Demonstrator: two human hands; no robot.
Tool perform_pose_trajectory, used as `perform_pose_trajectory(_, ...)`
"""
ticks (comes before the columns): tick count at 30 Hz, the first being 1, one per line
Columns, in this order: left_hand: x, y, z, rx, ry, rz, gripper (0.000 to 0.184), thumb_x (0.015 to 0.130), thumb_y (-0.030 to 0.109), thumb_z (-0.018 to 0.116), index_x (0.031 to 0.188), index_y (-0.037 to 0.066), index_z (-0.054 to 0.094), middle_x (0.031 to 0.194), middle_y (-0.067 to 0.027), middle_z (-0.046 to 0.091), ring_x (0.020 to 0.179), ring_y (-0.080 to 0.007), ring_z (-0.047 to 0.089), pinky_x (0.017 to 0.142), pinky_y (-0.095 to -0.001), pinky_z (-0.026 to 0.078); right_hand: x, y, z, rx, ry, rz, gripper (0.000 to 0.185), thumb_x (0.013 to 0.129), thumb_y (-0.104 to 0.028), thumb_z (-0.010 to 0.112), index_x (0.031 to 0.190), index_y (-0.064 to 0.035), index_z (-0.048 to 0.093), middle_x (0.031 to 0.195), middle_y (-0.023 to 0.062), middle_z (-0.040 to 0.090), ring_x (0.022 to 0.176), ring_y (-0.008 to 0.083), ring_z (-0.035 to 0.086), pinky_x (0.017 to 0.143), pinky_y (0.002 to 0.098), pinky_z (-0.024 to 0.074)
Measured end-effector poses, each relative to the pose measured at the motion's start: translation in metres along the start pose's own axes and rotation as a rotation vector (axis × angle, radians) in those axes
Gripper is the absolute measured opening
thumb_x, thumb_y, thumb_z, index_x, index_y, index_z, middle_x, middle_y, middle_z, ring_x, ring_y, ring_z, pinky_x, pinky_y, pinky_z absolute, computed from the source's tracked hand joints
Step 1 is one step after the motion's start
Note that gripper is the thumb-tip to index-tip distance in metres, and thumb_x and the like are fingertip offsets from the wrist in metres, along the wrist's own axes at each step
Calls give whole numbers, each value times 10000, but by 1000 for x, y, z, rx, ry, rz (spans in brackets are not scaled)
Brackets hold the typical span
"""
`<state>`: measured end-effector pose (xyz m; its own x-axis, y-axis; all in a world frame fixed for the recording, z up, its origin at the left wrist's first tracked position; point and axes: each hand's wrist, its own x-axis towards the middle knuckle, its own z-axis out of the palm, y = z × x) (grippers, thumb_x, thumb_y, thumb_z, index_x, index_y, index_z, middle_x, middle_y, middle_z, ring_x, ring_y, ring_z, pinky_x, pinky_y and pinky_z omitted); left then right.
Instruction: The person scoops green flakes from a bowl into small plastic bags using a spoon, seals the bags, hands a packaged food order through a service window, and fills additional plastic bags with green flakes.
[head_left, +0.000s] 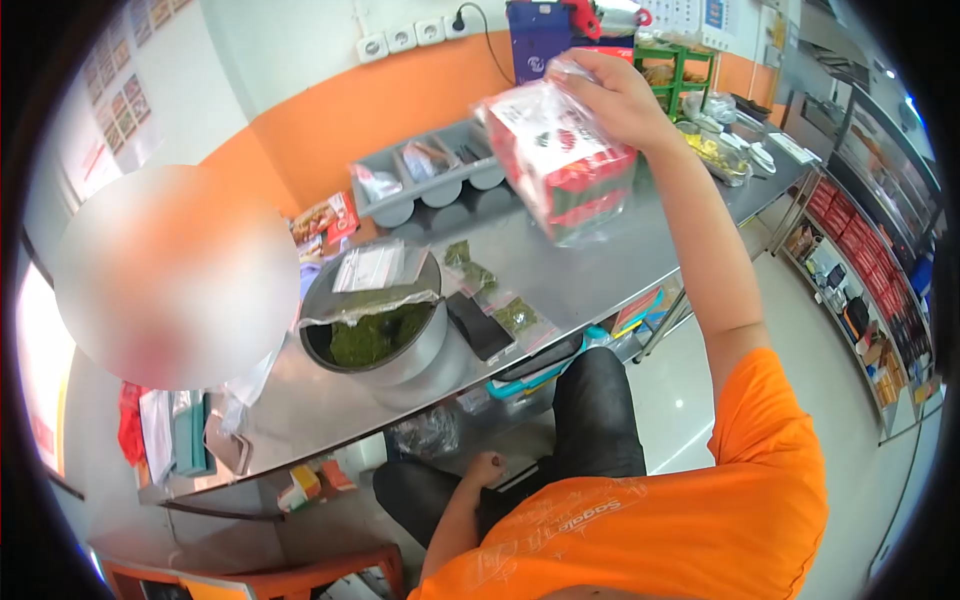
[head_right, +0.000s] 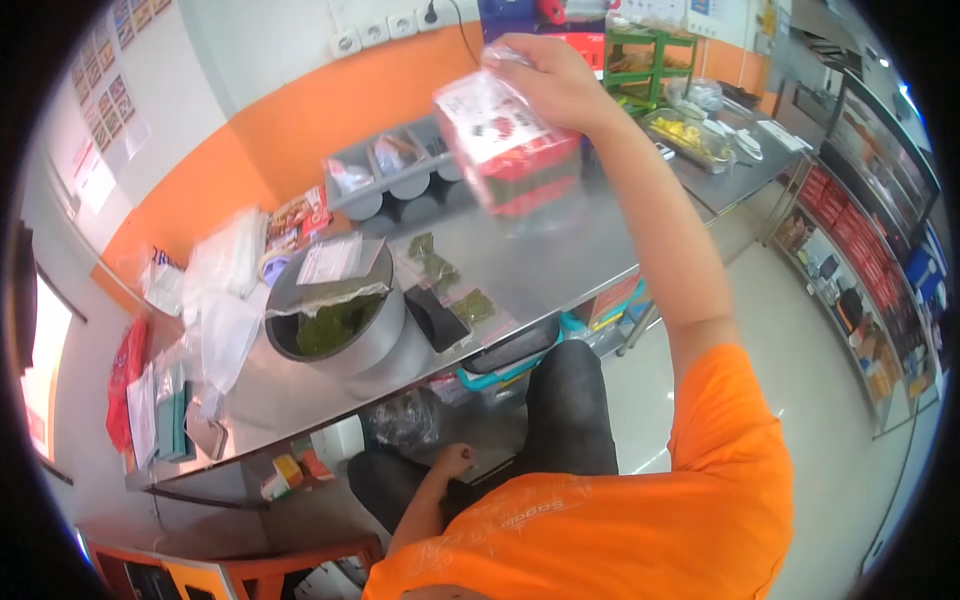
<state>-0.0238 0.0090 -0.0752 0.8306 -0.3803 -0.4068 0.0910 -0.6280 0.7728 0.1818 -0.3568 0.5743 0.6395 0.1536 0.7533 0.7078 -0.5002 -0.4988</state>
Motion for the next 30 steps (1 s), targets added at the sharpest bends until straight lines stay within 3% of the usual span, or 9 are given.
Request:
perform_pose_trajectory(3, 4, 4, 2, -50, -51, -17, 310, 762, 214, 775, 1025, 53, 738, 925, -119, 735, 848, -249, 711, 767, -365, 555, 26, -40, 12, 317, 44, 51, 315, 985, -264, 638, 1145, 4, 680, 935, 31, 706, 846, 94, 648, 773, 293, 516)
perform_pose_trajectory(4, 4, 8, 1, -35, -59, 2, 314, 765, 215, 773, 1031, 53, 737, 932, -119, 736, 854, -252, 712, 771, -366, 556, 33, -65, 20, 361, 51, 111, 216, 1003, -200, 632, 1125, -29, 680, 961, 9, 713, 828, 53, 646, 750, 222, 519)
perform_pose_trajectory(9, 16, -11, 17, -22, 19, 103, 309, 775, 234, 762, 1025, 53, 737, 943, -125, 740, 860, -259, 712, 780, -384, 555, 61, -184, 92, 887, -153, 51, 165, 971, -130, 617, 952, 14, 695, 816, 85, 711, 685, 172, 663, 628, 306, 511)
perform_pose_trajectory(13, -5, 5, 2, -32, 118, 113, 278, 758, 236, 756, 966, 52, 735, 884, -119, 731, 828, -258, 704, 750, -388, 549, 59, -259, 172, 551, -346, 37, 225, 996, -206, 631, 1030, 7, 695, 861, 83, 722, 749, 158, 687, 729, 321, 569)
perform_pose_trajectory(15, -10, 4, 0, -87, 133, 134, 262, 747, 217, 745, 947, 49, 730, 856, -113, 724, 812, -256, 700, 735, -386, 545, 56, -258, 229, 422, -381, -84, 309, 960, -262, 656, 1117, -1, 706, 951, 46, 722, 851, 103, 662, 766, 270, 522)
perform_pose_trajectory(21, -24, 12, -6, -124, 166, 148, 246, 731, 172, 723, 943, 46, 719, 842, -105, 707, 823, -245, 693, 742, -377, 539, 17, -276, 365, 160, -511, -295, 398, 879, -334, 674, 1069, 12, 728, 1034, 219, 720, 987, 375, 683, 894, 439, 515)
perform_pose_trajectory(25, -25, 11, -8, -128, 112, 176, 284, 771, 147, 714, 1026, 23, 703, 878, -88, 685, 804, -199, 645, 721, -343, 515, -7, -260, 445, 46, -575, -200, 356, 881, -279, 654, 1029, 39, 716, 1081, 279, 692, 1024, 409, 674, 923, 468, 512)
perform_pose_trajectory(28, -17, 5, -2, -132, 109, 152, 343, 742, 140, 723, 1070, 49, 683, 932, -126, 699, 884, -265, 679, 771, -375, 530, -24, -244, 475, -10, -658, -60, 271, 860, -188, 628, 981, 35, 723, 1003, 301, 699, 1045, 405, 677, 900, 470, 542)
perform_pose_trajectory(30, -17, 1, 2, -143, 146, 187, 352, 747, 124, 715, 1087, 50, 665, 910, -119, 686, 862, -258, 667, 756, -378, 523, -24, -231, 478, -58, -719, -49, 297, 871, -214, 640, 1011, 37, 717, 1091, 332, 659, 1063, 405, 672, 892, 463, 549)
